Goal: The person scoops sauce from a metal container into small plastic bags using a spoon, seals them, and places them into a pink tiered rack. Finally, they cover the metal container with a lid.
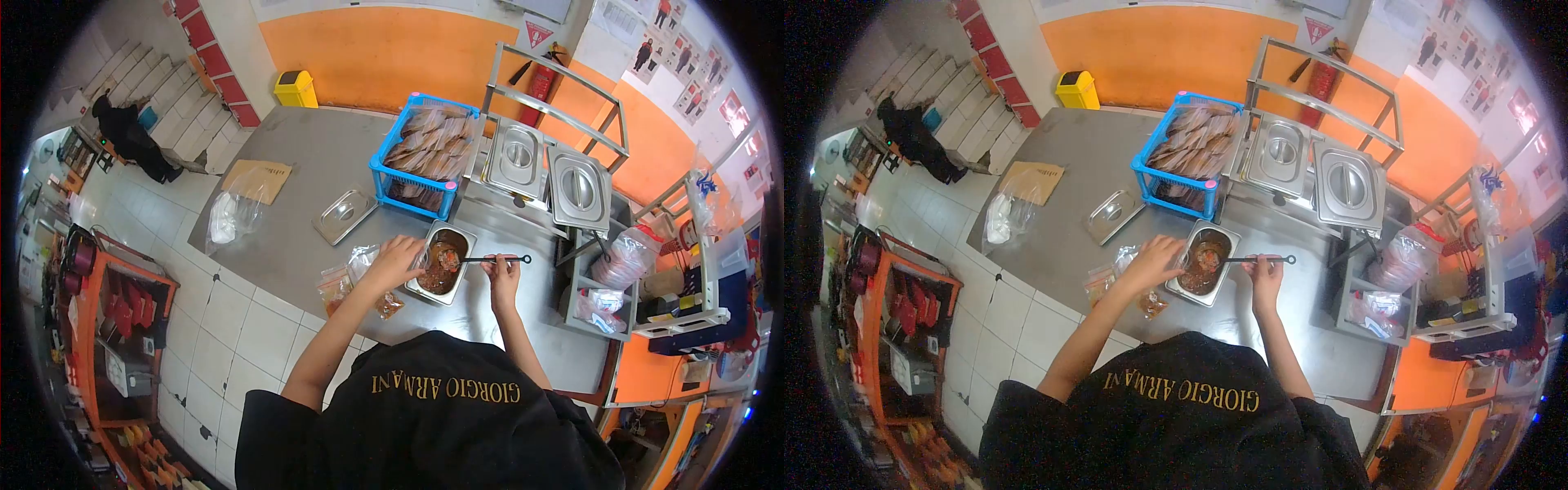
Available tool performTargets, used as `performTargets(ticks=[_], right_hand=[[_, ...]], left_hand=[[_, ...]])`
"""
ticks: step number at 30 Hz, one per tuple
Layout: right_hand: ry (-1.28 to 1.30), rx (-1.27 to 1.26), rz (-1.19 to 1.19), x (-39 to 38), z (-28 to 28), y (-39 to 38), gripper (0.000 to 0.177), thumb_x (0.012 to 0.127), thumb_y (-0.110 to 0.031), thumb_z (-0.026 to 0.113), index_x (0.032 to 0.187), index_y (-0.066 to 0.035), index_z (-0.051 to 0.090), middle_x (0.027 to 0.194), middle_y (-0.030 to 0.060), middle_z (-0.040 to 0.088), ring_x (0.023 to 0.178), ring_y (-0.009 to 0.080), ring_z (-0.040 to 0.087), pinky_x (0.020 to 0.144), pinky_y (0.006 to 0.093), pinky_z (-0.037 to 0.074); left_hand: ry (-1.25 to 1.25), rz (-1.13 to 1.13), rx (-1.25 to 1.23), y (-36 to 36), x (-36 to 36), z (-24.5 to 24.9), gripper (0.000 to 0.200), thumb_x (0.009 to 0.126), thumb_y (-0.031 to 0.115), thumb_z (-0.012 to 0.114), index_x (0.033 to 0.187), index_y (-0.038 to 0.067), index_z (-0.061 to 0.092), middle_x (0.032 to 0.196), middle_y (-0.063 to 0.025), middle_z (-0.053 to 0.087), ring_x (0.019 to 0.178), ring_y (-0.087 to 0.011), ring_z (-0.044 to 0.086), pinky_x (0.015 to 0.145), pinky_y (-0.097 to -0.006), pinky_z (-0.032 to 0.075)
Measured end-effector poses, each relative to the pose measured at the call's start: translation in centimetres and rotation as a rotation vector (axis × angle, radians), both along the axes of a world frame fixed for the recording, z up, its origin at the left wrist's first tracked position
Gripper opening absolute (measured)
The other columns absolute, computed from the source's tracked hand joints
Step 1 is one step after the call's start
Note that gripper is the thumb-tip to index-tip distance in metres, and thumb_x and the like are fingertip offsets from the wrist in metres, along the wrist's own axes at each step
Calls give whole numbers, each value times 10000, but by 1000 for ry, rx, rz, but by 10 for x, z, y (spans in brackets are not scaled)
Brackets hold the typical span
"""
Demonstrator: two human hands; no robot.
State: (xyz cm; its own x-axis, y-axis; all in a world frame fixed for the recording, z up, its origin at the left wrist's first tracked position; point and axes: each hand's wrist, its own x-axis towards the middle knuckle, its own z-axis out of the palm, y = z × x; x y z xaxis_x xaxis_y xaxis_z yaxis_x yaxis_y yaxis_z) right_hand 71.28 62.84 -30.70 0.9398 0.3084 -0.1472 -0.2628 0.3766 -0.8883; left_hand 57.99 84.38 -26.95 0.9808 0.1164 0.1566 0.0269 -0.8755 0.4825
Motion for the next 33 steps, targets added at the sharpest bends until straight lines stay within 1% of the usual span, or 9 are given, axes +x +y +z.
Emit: performTargets(ticks=[4, 11, 17, 25, 27, 28, 30, 32, 33], right_hand=[[-70, -20, 33, 1, 15, 4, 127, 930, -121, 487, 988, -24, 431, 902, 141, 599, 725, 189, 629, 680, 276, 539], [-199, -61, 80, -2, 23, 9, 148, 941, -138, 474, 998, -16, 414, 890, 140, 597, 720, 191, 633, 689, 277, 540], [-183, -47, 59, -11, 33, 19, 122, 938, -139, 483, 965, -32, 431, 884, 136, 603, 737, 193, 640, 684, 272, 548], [-330, -10, 155, -29, 59, 30, 115, 941, -105, 466, 985, -10, 417, 897, 142, 592, 746, 190, 640, 684, 268, 533], [-474, -82, 232, -30, 69, 30, 92, 931, -65, 465, 960, 20, 446, 915, 131, 600, 747, 185, 644, 698, 272, 524], [-475, -82, 232, -29, 72, 28, 92, 931, -65, 465, 960, 20, 446, 915, 131, 600, 747, 185, 644, 698, 272, 524], [-747, -316, 416, -26, 78, 22, 45, 912, -2, 472, 952, 16, 465, 934, 132, 596, 789, 186, 628, 738, 285, 521], [-825, -344, 458, -30, 103, 20, 45, 891, 28, 484, 935, 21, 474, 940, 134, 597, 808, 190, 619, 747, 288, 514], [-903, -372, 500, -32, 114, 19, 58, 871, 58, 496, 917, 26, 484, 946, 136, 598, 826, 195, 610, 757, 291, 506]], left_hand=[[7, -75, 82, -3, 10, 13, 634, 682, 265, 722, 1226, 61, 470, 1138, -90, 510, 1129, -263, 433, 954, -445, 331], [-3, -165, 166, -9, 24, 23, 606, 702, 273, 702, 1223, 65, 472, 1116, -78, 525, 1130, -249, 440, 974, -442, 304], [-63, -199, 209, -12, 25, 24, 589, 712, 317, 696, 1204, 65, 490, 1104, -94, 557, 1078, -258, 497, 963, -432, 313], [-248, -259, 70, -19, 26, 35, 542, 711, 272, 692, 1182, 67, 518, 1073, -102, 595, 1010, -260, 554, 941, -389, 354], [-264, -241, 23, -20, 26, 40, 558, 701, 265, 698, 1189, 70, 510, 1072, -105, 598, 999, -271, 559, 922, -388, 375], [-278, -223, -26, -21, 25, 41, 575, 691, 257, 705, 1197, 73, 502, 1071, -109, 601, 988, -282, 564, 902, -387, 396], [-251, -174, -80, -21, 24, 40, 575, 692, 262, 712, 1189, 71, 495, 1044, -116, 611, 960, -295, 577, 872, -394, 420], [-222, -126, -136, -22, 24, 43, 575, 693, 266, 720, 1181, 70, 488, 1017, -123, 620, 933, -309, 590, 843, -401, 445], [-144, -111, -306, -24, 24, 50, 558, 695, 271, 733, 1152, 68, 486, 976, -124, 629, 903, -303, 606, 814, -391, 463]])
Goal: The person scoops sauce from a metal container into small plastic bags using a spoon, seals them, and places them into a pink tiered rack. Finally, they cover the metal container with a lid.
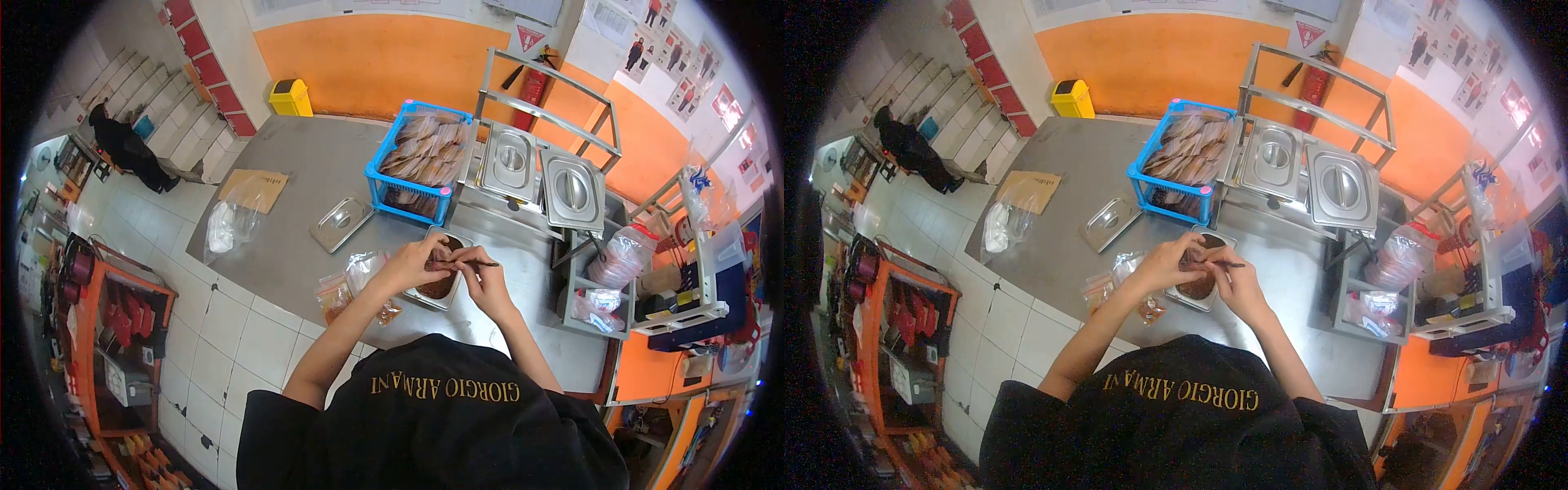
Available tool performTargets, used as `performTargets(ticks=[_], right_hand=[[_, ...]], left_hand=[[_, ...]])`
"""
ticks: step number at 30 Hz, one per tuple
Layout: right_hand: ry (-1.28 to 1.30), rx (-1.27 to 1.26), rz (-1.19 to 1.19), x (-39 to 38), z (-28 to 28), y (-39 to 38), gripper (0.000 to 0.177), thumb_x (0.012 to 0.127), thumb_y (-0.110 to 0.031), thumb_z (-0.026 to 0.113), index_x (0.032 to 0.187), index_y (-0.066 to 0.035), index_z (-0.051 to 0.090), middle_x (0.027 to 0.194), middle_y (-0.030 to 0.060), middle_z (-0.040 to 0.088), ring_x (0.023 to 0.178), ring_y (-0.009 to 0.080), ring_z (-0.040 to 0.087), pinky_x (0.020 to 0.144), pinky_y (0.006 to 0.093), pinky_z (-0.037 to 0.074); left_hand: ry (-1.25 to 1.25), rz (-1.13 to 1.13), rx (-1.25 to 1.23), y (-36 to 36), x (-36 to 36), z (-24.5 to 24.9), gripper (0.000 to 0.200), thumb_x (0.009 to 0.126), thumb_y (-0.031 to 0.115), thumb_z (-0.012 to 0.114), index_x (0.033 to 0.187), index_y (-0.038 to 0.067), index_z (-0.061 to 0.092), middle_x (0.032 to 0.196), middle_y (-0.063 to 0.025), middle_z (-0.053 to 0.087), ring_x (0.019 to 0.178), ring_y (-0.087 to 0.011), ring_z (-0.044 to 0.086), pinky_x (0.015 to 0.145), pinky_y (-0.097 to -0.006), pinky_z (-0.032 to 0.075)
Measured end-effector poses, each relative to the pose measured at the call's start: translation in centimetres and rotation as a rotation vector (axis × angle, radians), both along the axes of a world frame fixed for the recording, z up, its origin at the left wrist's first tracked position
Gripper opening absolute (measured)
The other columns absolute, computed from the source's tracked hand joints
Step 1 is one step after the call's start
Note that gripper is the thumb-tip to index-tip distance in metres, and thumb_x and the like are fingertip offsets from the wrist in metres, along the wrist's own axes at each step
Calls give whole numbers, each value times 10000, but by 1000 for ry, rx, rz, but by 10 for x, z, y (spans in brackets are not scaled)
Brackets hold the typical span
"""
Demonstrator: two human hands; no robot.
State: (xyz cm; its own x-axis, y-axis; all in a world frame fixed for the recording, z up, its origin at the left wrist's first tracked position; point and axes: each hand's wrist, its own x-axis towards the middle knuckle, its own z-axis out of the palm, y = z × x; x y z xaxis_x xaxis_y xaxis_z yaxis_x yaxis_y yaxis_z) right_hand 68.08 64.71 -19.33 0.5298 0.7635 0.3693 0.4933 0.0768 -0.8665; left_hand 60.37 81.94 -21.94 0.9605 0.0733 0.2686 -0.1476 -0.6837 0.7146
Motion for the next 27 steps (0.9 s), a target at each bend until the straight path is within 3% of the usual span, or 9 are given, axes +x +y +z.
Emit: performTargets(ticks=[1, 3, 8, 10, 12, 13, 16, 20, 27], right_hand=[[-1, 0, 0, 0, 4, -1, 58, 871, 58, 496, 917, 26, 484, 946, 136, 598, 826, 195, 610, 757, 291, 506], [-123, -15, 30, 1, 11, -3, 92, 842, 88, 506, 902, 22, 487, 948, 140, 598, 853, 212, 594, 774, 302, 495], [-137, 50, 64, -1, 31, -5, 101, 841, 95, 495, 896, 12, 482, 951, 148, 595, 874, 225, 596, 787, 321, 493], [-149, 58, 68, 0, 33, -6, 103, 848, 92, 488, 905, 7, 472, 962, 149, 592, 885, 220, 595, 791, 323, 493], [30, 108, 29, 1, 31, -7, 120, 839, 78, 500, 925, 3, 461, 976, 144, 604, 891, 250, 606, 797, 321, 494], [-9, 121, 31, 5, 24, -8, 110, 865, 67, 476, 942, 2, 435, 991, 151, 590, 906, 219, 597, 799, 313, 495], [196, 250, 41, 8, 21, -7, 96, 882, 55, 459, 945, 0, 411, 1002, 166, 572, 906, 204, 586, 804, 305, 492], [320, 373, 9, 8, 19, -5, 64, 916, 1, 444, 949, -1, 390, 976, 178, 556, 904, 193, 573, 809, 306, 501], [277, 459, -55, 3, 27, -8, 98, 924, -49, 464, 956, 0, 385, 963, 186, 553, 854, 220, 600, 786, 326, 518]], left_hand=[[87, -9, -164, -1, 0, 4, 542, 696, 276, 746, 1122, 66, 484, 935, -126, 638, 874, -298, 622, 786, -381, 480], [39, -14, -175, -1, 0, 3, 517, 700, 270, 754, 1091, 67, 483, 915, -125, 641, 857, -281, 632, 769, -365, 486], [-25, -15, -260, 0, -1, 4, 488, 684, 249, 766, 1025, 60, 474, 878, -106, 626, 797, -265, 628, 701, -325, 473], [95, 6, -341, 0, -5, 12, 463, 705, 182, 772, 1046, 76, 476, 850, -30, 600, 770, -124, 606, 715, -259, 491], [13, -12, -388, 2, -1, -1, 443, 720, 143, 758, 1052, 78, 471, 858, -12, 577, 745, -102, 588, 699, -237, 487], [-69, -31, -434, 3, -1, -6, 426, 735, 104, 743, 1059, 80, 466, 866, 7, 554, 720, -80, 571, 683, -215, 484], [9, -21, -630, 3, -5, -2, 409, 759, 56, 712, 1075, 78, 454, 914, 0, 541, 750, -67, 564, 653, -203, 479], [-27, -24, -743, 1, -1, -14, 415, 743, 100, 735, 1067, 72, 476, 900, -6, 577, 742, -49, 548, 614, -191, 431], [-90, 26, -823, -6, 3, -14, 401, 781, 81, 696, 1106, 46, 464, 883, -22, 576, 744, -81, 547, 576, -227, 478]])
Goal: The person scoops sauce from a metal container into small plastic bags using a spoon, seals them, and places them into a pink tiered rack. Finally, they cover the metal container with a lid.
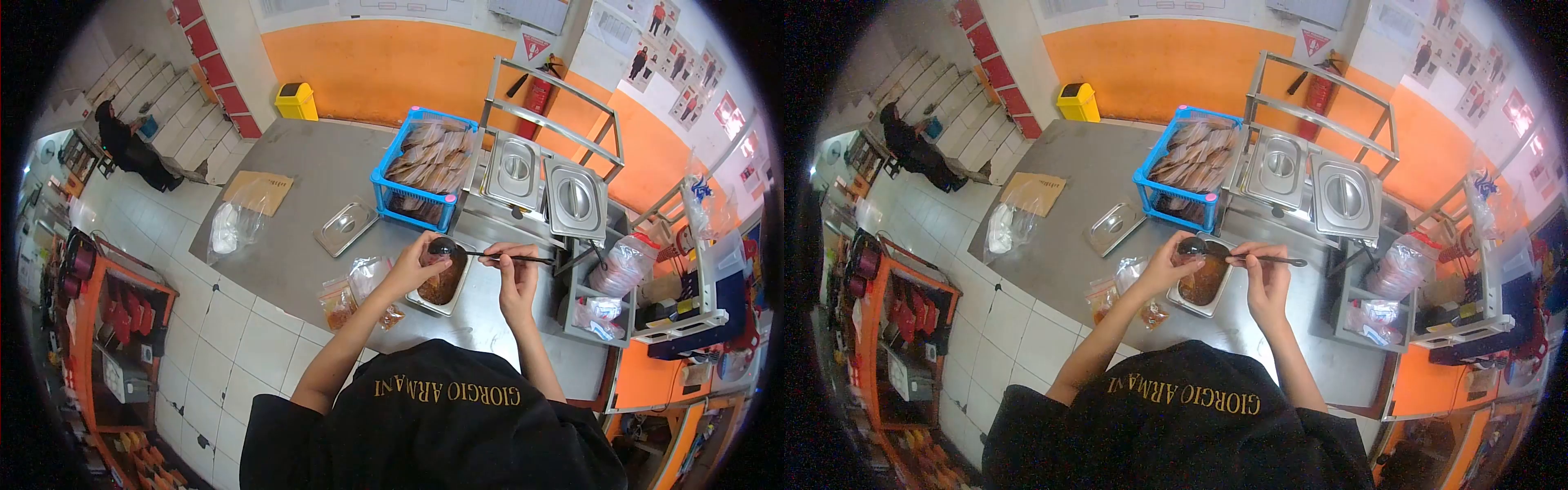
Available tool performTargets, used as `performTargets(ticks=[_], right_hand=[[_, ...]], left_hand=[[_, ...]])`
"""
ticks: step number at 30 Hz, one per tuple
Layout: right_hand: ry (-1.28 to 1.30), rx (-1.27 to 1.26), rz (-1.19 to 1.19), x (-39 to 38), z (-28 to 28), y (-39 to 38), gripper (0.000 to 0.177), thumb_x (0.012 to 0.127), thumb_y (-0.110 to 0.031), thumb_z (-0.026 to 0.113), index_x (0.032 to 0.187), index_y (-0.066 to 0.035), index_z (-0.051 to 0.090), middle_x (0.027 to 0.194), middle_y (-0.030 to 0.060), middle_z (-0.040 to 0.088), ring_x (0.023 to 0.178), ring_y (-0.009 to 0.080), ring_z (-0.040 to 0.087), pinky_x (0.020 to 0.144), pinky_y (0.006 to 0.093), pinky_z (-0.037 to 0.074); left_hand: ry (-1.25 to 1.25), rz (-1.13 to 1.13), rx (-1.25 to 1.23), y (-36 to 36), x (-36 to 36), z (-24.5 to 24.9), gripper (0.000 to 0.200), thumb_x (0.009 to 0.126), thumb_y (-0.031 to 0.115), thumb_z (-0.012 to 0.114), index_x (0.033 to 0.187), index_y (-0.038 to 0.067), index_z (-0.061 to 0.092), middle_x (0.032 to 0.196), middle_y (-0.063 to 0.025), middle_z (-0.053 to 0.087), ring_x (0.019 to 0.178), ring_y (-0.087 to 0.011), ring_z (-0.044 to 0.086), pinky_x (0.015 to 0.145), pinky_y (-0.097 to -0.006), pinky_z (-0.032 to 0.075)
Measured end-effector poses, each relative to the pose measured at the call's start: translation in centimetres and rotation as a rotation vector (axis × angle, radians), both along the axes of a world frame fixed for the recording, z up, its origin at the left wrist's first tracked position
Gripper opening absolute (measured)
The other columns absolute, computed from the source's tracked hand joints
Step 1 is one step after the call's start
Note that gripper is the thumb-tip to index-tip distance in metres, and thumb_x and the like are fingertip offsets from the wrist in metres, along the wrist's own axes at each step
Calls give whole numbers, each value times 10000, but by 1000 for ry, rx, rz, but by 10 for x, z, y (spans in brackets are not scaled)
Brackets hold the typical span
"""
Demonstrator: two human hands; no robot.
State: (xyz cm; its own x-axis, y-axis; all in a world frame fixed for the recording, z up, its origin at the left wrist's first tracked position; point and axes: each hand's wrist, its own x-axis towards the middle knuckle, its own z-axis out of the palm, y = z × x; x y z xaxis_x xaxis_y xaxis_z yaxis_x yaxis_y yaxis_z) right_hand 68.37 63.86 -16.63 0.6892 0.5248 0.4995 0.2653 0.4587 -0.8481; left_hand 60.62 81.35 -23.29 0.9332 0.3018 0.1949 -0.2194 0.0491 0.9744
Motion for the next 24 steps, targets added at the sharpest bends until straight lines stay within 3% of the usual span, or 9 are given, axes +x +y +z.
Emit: performTargets(ticks=[8, 11, 13, 16, 17, 19, 21, 23, 24], right_hand=[[68, 68, -63, -4, 11, 0, 141, 938, -116, 464, 977, -7, 385, 972, 193, 554, 846, 249, 616, 775, 343, 525], [77, 85, -138, -6, 16, -3, 130, 941, -113, 455, 985, -14, 383, 976, 196, 556, 840, 256, 618, 777, 358, 525], [100, 106, -151, -3, 12, -3, 133, 946, -134, 456, 992, -27, 391, 982, 187, 560, 823, 249, 623, 766, 347, 528], [273, 141, -239, 0, 4, -4, 145, 946, -155, 469, 997, -39, 401, 994, 176, 563, 807, 231, 626, 750, 323, 531], [291, 134, -287, 4, -5, -4, 151, 945, -166, 474, 998, -41, 409, 991, 167, 568, 800, 221, 627, 741, 314, 530], [310, 128, -332, 12, -33, -6, 158, 945, -177, 479, 999, -43, 417, 988, 158, 572, 794, 210, 629, 733, 305, 530], [305, -150, -273, 22, -71, -10, 185, 937, -169, 492, 1023, -16, 432, 970, 147, 581, 795, 195, 627, 736, 307, 529], [208, -596, -223, 26, -98, -12, 285, 901, -165, 547, 1074, 27, 426, 930, 157, 589, 759, 238, 631, 722, 328, 524], [-10, -860, -257, 24, -98, -12, 377, 849, -163, 606, 1100, 65, 441, 975, 206, 564, 831, 290, 614, 752, 356, 504]], left_hand=[[-19, 106, -43, -7, 4, 0, 449, 780, 117, 700, 1147, 35, 454, 879, -42, 604, 724, -86, 558, 592, -239, 473], [63, 156, 118, -7, 4, -2, 453, 775, 149, 705, 1135, 33, 457, 838, -58, 611, 700, -91, 570, 594, -250, 467], [-44, 202, 164, -9, 5, -2, 461, 773, 165, 706, 1134, 36, 451, 802, -70, 608, 672, -99, 572, 583, -268, 467], [56, 201, 337, -6, -2, 5, 455, 785, 162, 697, 1139, 41, 439, 811, -65, 604, 651, -109, 571, 559, -275, 465], [58, 202, 337, -5, -4, 3, 455, 785, 162, 697, 1139, 41, 439, 811, -65, 604, 651, -109, 571, 559, -275, 465], [111, 183, 61, -2, -8, -7, 441, 806, 151, 682, 1156, 59, 429, 826, -36, 577, 694, -106, 561, 587, -258, 460], [86, 176, -55, 4, -8, -21, 416, 829, 161, 658, 1161, 70, 425, 831, -22, 553, 719, -99, 548, 618, -244, 453], [68, 166, -176, 5, -12, -21, 391, 853, 171, 635, 1167, 80, 422, 837, -8, 529, 744, -93, 535, 650, -231, 446], [129, 155, -256, 4, -16, -13, 367, 878, 202, 603, 1172, 83, 417, 843, 0, 513, 774, -85, 518, 682, -222, 435]])
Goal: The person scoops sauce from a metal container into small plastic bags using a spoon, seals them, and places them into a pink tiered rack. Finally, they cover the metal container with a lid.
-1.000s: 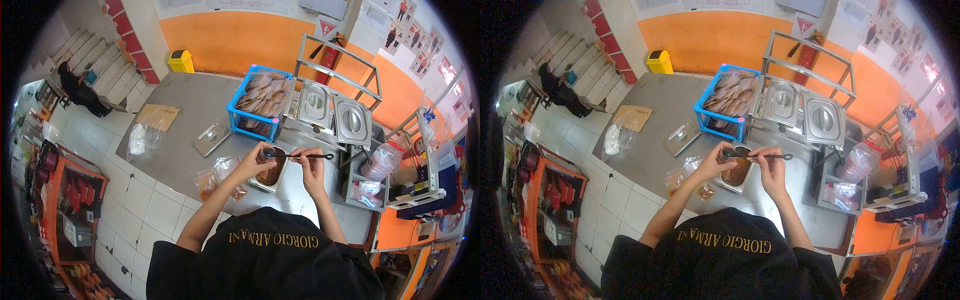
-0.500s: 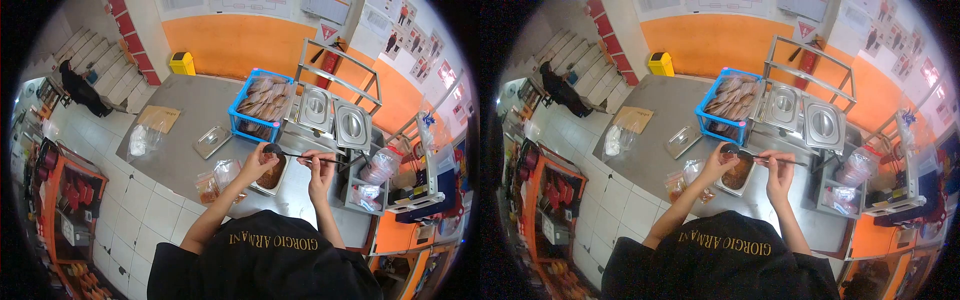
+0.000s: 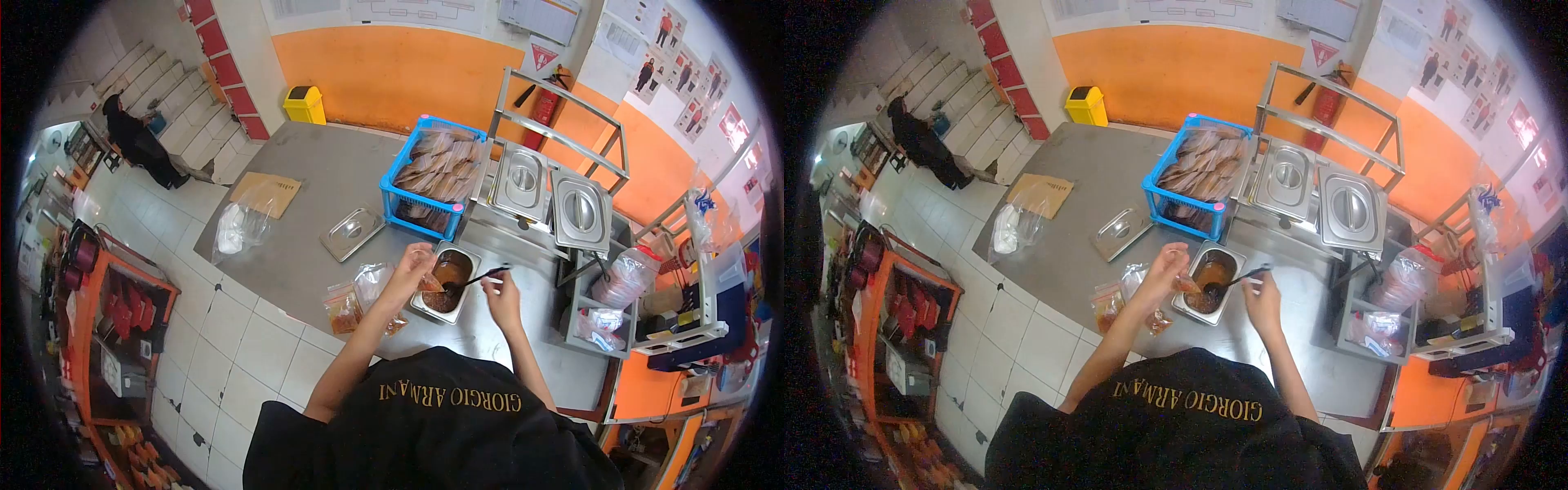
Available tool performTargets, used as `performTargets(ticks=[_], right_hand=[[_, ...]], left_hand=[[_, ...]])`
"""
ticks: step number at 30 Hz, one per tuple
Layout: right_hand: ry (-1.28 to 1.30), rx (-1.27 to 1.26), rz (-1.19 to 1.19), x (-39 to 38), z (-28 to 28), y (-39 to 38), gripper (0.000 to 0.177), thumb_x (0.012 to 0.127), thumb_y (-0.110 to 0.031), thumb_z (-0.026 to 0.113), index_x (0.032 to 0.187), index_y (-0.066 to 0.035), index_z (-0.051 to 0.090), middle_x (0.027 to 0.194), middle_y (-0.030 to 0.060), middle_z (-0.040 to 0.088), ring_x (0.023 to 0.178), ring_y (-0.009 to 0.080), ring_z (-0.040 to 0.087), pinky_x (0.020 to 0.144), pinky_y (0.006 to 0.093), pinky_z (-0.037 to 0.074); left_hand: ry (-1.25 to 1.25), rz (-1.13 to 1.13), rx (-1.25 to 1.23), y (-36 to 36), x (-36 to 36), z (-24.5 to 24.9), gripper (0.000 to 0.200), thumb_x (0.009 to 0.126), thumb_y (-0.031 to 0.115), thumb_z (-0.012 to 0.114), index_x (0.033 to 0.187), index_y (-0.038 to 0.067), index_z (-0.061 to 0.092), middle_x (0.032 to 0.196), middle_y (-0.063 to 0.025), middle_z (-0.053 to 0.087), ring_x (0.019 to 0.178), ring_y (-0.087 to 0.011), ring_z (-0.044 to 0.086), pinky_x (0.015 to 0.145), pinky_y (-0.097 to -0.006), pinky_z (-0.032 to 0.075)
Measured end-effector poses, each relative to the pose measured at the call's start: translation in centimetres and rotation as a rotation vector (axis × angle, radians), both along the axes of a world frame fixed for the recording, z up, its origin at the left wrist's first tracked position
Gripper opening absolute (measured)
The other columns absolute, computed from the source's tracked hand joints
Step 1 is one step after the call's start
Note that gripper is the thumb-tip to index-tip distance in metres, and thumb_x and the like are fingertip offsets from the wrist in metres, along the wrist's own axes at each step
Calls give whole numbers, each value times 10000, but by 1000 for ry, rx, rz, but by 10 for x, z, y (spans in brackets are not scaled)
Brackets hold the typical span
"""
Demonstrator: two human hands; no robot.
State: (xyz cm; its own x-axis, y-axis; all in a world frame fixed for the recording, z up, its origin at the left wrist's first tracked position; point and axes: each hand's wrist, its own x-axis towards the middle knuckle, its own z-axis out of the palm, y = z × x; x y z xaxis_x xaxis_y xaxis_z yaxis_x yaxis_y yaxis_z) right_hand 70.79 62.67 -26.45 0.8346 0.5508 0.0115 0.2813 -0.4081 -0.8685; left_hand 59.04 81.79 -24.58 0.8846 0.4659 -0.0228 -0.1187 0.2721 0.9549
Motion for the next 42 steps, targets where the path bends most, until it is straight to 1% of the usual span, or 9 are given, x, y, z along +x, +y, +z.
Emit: performTargets(ticks=[3, 4, 7, 11, 12, 13, 20, 28, 42], right_hand=[[-799, -63, -242, -31, 36, 17, 383, 767, -133, 678, 1069, 46, 525, 1069, 195, 514, 997, 282, 537, 805, 369, 471], [-797, -64, -239, -34, 50, 21, 383, 767, -133, 678, 1069, 46, 525, 1069, 195, 514, 997, 282, 537, 805, 369, 471], [-276, 353, 246, -48, 82, 31, 389, 718, -86, 716, 1069, -25, 559, 1037, 104, 549, 901, 195, 572, 691, 274, 493], [-117, 372, 188, -56, 91, 39, 244, 739, -65, 697, 961, -9, 613, 853, 94, 628, 756, 171, 613, 691, 277, 492], [-26, 384, 174, -56, 91, 39, 194, 750, -38, 680, 934, -6, 629, 811, 89, 646, 715, 156, 621, 670, 264, 492], [-27, 384, 174, -55, 91, 40, 194, 750, -38, 680, 934, -6, 629, 811, 89, 646, 715, 156, 621, 670, 264, 492], [-82, 369, 204, -56, 99, 37, 130, 758, -19, 666, 886, 2, 655, 807, 103, 665, 687, 138, 621, 639, 255, 487], [-262, 237, 247, -50, 119, 24, 95, 736, -14, 676, 828, 5, 664, 750, 109, 640, 649, 175, 606, 602, 280, 471], [-328, 366, 322, -64, 120, 31, 101, 685, -6, 640, 745, 2, 559, 683, 87, 547, 605, 184, 530, 573, 273, 429]], left_hand=[[47, -33, -106, -7, -7, 20, 331, 919, 258, 538, 1176, 87, 418, 859, 4, 494, 816, -74, 498, 722, -214, 421], [41, -54, -126, -9, -8, 25, 320, 935, 284, 506, 1174, 88, 423, 870, 1, 492, 829, -72, 493, 729, -215, 418], [-43, -95, -97, -19, -8, 34, 311, 944, 296, 488, 1178, 94, 452, 871, -1, 495, 881, -88, 496, 780, -227, 416], [-121, -151, -61, -32, -7, 37, 325, 943, 290, 486, 1197, 88, 471, 936, -34, 487, 928, -111, 494, 833, -242, 410], [-135, -103, 139, -31, -10, 37, 342, 940, 279, 492, 1216, 78, 465, 983, -47, 466, 952, -119, 487, 846, -244, 407], [-149, -52, 338, -30, -13, 37, 359, 937, 267, 497, 1234, 69, 458, 1029, -60, 445, 976, -127, 479, 859, -246, 403], [-93, -89, 355, -33, -37, 54, 390, 905, 167, 549, 1264, 54, 445, 1078, -58, 374, 980, -121, 464, 815, -231, 426], [-134, 80, 350, -21, -54, 51, 267, 845, -6, 580, 1112, -10, 561, 893, -34, 520, 854, -100, 553, 786, -236, 468], [-306, 51, 349, -18, -56, 76, 305, 828, -53, 568, 1130, -26, 535, 901, -48, 558, 844, -97, 551, 795, -250, 463]])
